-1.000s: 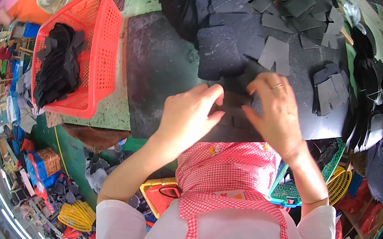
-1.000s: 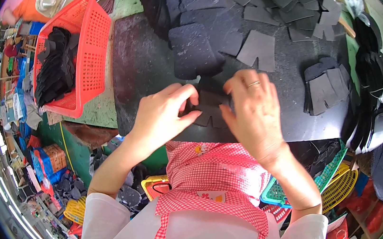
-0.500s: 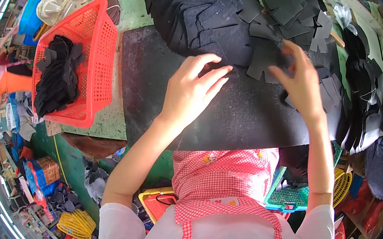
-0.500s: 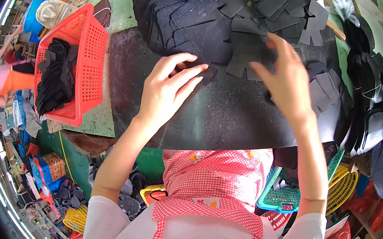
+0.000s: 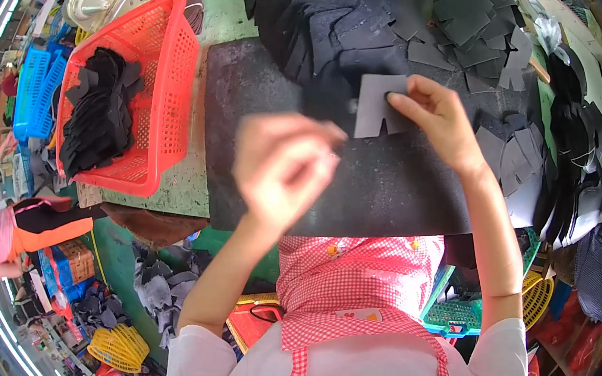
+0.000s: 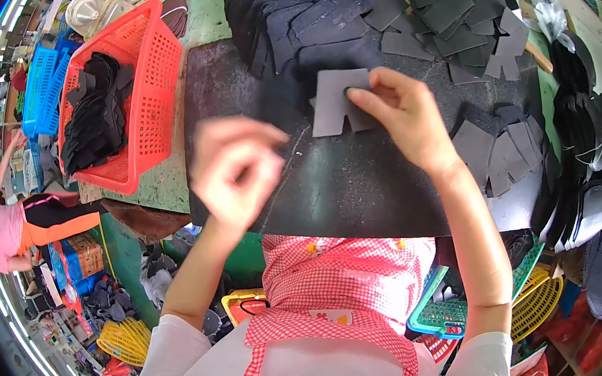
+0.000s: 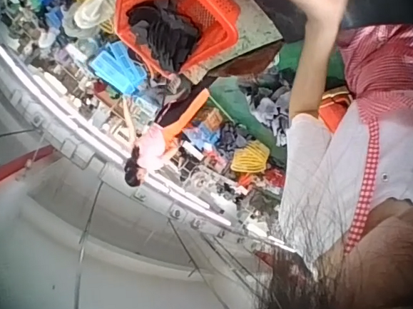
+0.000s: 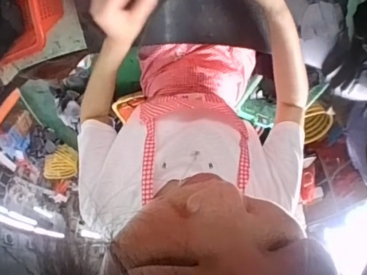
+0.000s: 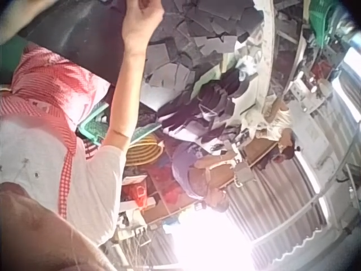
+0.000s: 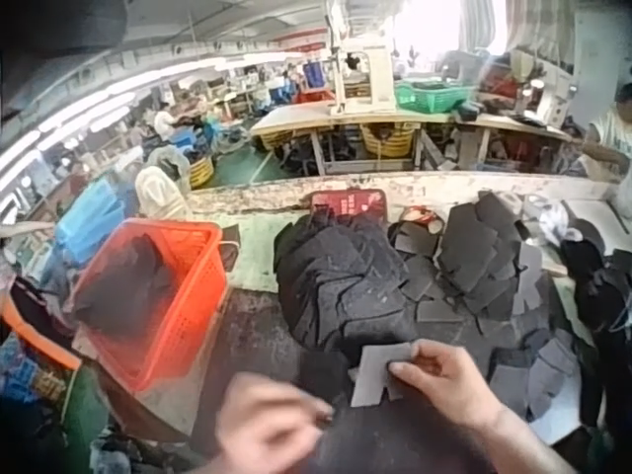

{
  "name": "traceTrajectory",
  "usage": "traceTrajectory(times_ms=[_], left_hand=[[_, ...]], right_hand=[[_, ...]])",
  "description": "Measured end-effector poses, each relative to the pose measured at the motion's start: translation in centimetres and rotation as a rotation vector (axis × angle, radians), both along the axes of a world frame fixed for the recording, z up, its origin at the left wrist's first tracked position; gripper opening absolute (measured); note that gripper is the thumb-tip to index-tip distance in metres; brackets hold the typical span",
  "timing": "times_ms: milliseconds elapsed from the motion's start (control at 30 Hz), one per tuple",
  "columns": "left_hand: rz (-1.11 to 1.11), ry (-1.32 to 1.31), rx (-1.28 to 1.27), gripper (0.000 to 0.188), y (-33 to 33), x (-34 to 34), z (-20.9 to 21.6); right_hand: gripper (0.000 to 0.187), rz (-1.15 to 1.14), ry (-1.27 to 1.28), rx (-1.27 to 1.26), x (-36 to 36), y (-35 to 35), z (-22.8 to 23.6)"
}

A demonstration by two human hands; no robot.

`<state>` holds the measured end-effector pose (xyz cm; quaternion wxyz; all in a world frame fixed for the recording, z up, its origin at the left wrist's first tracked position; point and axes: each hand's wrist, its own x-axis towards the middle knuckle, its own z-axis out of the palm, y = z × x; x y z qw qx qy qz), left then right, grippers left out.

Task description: Sorting and inspecting black fabric shoe upper components at a manufacturing workbench.

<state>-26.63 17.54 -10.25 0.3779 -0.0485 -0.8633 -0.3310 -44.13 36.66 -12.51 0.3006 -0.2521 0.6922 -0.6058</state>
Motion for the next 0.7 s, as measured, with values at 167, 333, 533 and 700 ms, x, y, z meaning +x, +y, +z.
traceTrajectory(times_ms=[167, 333, 533, 700], left_hand=[[-0.141, -0.493, 0.082, 0.029, 3.3, 3.1, 0.5], [-0.102, -0.567, 0.248, 0.015, 2.4, 2.3, 0.9], [-0.119, -1.121, 0.689, 0.023, 1.7, 3.6, 0.8], [-0.077, -1.041, 0.565, 0.023, 2.2, 4.0, -0.2]], right_hand=[[0.011, -0.082, -0.096, 0.12, 1.5, 1.5, 3.3], [0.015, 0.086, -0.337, 0.149, 6.6, 3.0, 3.1], [0.02, 0.096, -0.166, 0.392, 7.4, 1.9, 3.4], [0.02, 0.11, -0.085, 0.52, 7.6, 1.1, 3.6]])
